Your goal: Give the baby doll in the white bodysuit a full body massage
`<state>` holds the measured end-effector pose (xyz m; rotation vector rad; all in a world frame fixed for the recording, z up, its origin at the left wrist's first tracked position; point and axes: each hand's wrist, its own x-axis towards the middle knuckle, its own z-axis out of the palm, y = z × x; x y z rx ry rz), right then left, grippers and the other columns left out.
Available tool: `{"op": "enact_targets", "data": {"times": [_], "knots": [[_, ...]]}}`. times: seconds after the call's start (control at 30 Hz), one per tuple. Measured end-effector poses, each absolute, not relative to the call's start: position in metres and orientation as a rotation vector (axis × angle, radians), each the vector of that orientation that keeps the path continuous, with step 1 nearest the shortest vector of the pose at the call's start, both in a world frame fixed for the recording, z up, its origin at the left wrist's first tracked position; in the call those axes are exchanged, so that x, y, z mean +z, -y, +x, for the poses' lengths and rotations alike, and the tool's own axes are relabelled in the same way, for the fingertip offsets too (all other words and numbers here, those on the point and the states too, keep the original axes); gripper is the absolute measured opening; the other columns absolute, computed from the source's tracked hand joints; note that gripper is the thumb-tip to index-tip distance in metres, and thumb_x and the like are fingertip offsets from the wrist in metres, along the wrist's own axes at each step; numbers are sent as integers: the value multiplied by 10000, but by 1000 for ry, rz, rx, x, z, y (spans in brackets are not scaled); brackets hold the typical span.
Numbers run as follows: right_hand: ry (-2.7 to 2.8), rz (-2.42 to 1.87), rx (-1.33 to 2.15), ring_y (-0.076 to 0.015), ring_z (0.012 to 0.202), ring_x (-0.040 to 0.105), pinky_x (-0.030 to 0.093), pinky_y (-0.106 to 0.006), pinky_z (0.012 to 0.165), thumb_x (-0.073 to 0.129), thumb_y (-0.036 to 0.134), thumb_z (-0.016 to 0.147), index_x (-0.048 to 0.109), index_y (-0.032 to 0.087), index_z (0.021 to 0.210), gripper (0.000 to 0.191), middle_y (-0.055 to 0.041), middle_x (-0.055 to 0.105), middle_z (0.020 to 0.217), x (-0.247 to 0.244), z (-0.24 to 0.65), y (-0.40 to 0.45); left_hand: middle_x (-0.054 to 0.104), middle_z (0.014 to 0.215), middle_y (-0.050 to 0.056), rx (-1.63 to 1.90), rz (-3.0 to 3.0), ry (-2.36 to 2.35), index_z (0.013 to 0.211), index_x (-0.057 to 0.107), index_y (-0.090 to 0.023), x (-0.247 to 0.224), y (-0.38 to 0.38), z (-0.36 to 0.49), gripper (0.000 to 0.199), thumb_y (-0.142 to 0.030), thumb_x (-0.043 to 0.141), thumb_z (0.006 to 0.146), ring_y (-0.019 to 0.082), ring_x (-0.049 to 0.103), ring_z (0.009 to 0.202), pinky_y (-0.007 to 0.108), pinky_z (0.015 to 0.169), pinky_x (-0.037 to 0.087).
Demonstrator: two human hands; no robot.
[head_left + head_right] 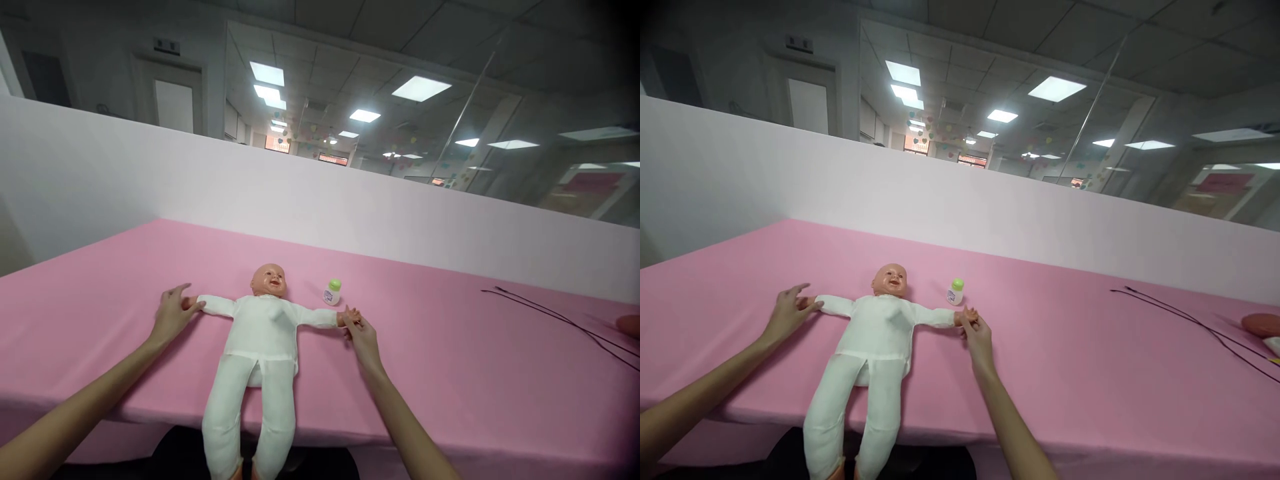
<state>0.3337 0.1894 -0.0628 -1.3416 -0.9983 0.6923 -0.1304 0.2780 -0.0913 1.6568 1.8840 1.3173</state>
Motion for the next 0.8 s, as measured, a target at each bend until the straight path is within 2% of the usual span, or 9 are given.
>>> {"op": "enact_targets", "data": {"times": [0.07,0.1,0.2,0.3,0.4,0.5,0.6,0.7,0.8], "knots": [[859,-1368,756,-165,514,510,392,-293,476,861,556,681,674,190,975,505,6,606,613,-71,353,-201,630,1346,191,1142,1865,-2014,1230,713,-223,-96,-280,-132,452,-528,553,937,422,546,1301,668,1078,376],[833,-1379,764,-165,506,509,394,-295,470,871,509,651,669,193,1000,513,1,622,632,-74,360,-204,650,1335,178,1120,1963,-2036,1170,736,-234,-97,-279,-130,402,-487,496,971,417,542,1302,680,1096,337],[920,-1458,637,-204,600,609,476,-327,520,824,431,656,680,205,1056,482,-77,727,860,-79,367,-209,660,1374,159,1201,2264,-1851,1124,750,-241,-97,-275,-117,333,-338,475,963,377,547,1309,599,1122,354],[1170,-1524,329,-278,933,703,571,-384,751,700,430,792,726,218,1071,352,-132,717,1160,-77,353,-208,688,1368,136,1166,2442,-1452,1183,749,-248,-94,-270,-95,345,-268,527,920,343,601,1262,508,1081,438],[1498,-1492,202,-303,1184,658,538,-434,975,569,381,913,725,224,1177,345,-128,678,1305,-71,326,-205,726,1321,116,1107,2465,-1214,1237,740,-247,-90,-269,-73,423,-174,523,880,329,629,1236,487,1091,443],[1922,-1415,271,-301,1306,608,477,-444,1089,607,322,928,668,238,1335,419,-105,661,1415,-68,298,-206,763,1194,112,1045,2460,-1196,1116,748,-235,-85,-271,-56,429,-91,466,827,322,659,1147,465,1016,469],[2147,-1474,209,-304,1269,637,480,-419,1048,583,215,941,648,238,1384,448,-109,668,1429,-67,279,-214,763,1016,102,979,2478,-1266,970,698,-218,-79,-276,-46,344,-68,432,810,303,672,955,419,861,475],[2087,-1621,119,-280,1070,709,490,-375,925,488,165,987,717,237,1259,363,-107,748,1247,-62,271,-229,748,979,86,954,2505,-1352,937,647,-218,-73,-284,-36,296,-55,429,821,275,658,870,372,773,434],[1994,-1649,69,-238,935,704,471,-331,862,475,136,988,747,248,1132,328,-75,770,1079,-58,269,-244,752,1021,83,904,2528,-1467,980,644,-215,-68,-293,-25,261,-70,455,872,267,667,878,356,763,412]]}}
